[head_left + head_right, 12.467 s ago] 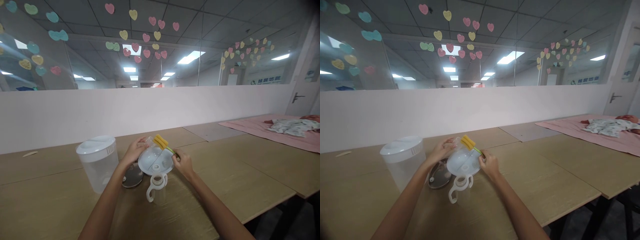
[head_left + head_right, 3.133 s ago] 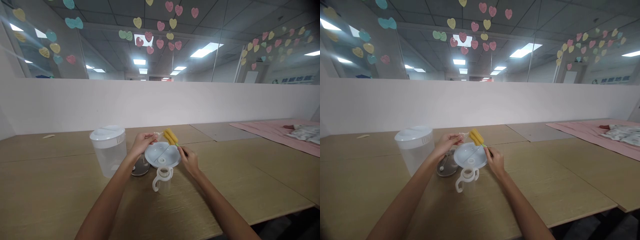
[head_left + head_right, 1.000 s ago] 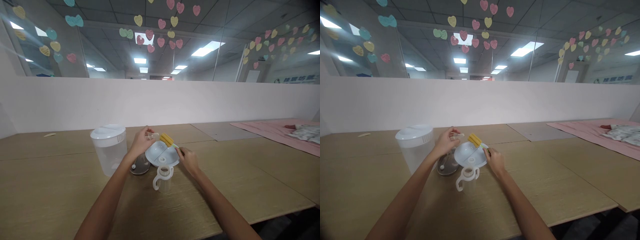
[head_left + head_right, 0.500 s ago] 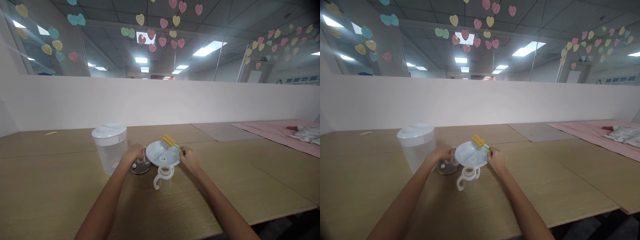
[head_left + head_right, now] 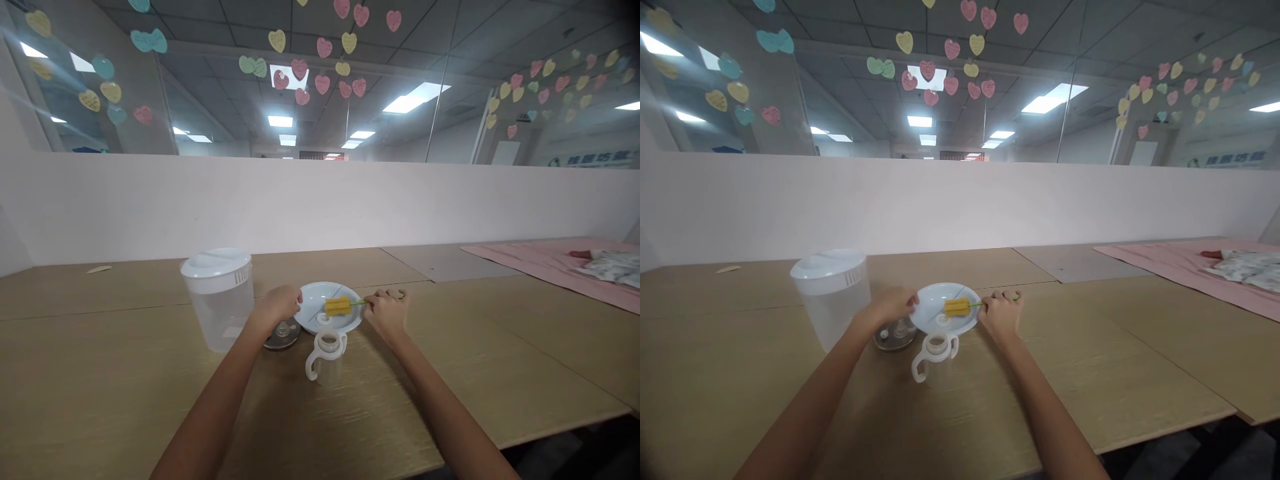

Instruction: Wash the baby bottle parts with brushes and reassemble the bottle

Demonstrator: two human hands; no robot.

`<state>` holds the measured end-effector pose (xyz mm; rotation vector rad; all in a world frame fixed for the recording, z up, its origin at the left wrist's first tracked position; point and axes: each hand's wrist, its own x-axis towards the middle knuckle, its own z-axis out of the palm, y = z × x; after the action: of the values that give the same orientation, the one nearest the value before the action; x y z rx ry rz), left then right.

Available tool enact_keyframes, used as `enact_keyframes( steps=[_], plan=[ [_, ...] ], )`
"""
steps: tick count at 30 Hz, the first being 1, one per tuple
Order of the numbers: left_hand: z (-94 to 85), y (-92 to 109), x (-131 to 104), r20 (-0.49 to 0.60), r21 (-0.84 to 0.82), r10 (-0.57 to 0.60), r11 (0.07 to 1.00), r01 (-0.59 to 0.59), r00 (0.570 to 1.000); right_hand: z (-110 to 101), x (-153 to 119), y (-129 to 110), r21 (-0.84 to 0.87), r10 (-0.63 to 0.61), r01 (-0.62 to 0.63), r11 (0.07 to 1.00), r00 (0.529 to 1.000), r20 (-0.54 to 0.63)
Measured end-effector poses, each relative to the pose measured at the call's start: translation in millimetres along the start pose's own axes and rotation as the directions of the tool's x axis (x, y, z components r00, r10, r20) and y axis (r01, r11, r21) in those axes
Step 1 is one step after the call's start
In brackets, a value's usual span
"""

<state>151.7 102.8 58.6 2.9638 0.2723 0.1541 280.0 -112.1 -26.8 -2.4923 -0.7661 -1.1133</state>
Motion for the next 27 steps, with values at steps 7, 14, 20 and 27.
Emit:
enact_keyframes(
  steps=[7,14,20,27],
  plan=[
    [15.0,24,-3,0.064,-0.027,0.119,0.993,-0.117,0.991,-2,-1,-8,0.014,-0.130,0.129,0.991,0.991,0.015],
    [16.4,21,-4,0.085,-0.003,0.096,0.995,-0.096,0.992,-1,-2,-12,0.081,-0.082,0.084,0.993,0.996,-0.023],
    [2.3,25,-4,-0.014,-0.025,0.122,0.992,-0.122,0.992,0,2,-3,0.189,0.206,-0.205,0.960,0.978,0.016],
    [-7.4,23,-5,-0.202,-0.146,0.123,0.977,-0.154,0.972,0,0,-11,0.327,0.079,-0.051,0.944,0.994,-0.073]
  ],
)
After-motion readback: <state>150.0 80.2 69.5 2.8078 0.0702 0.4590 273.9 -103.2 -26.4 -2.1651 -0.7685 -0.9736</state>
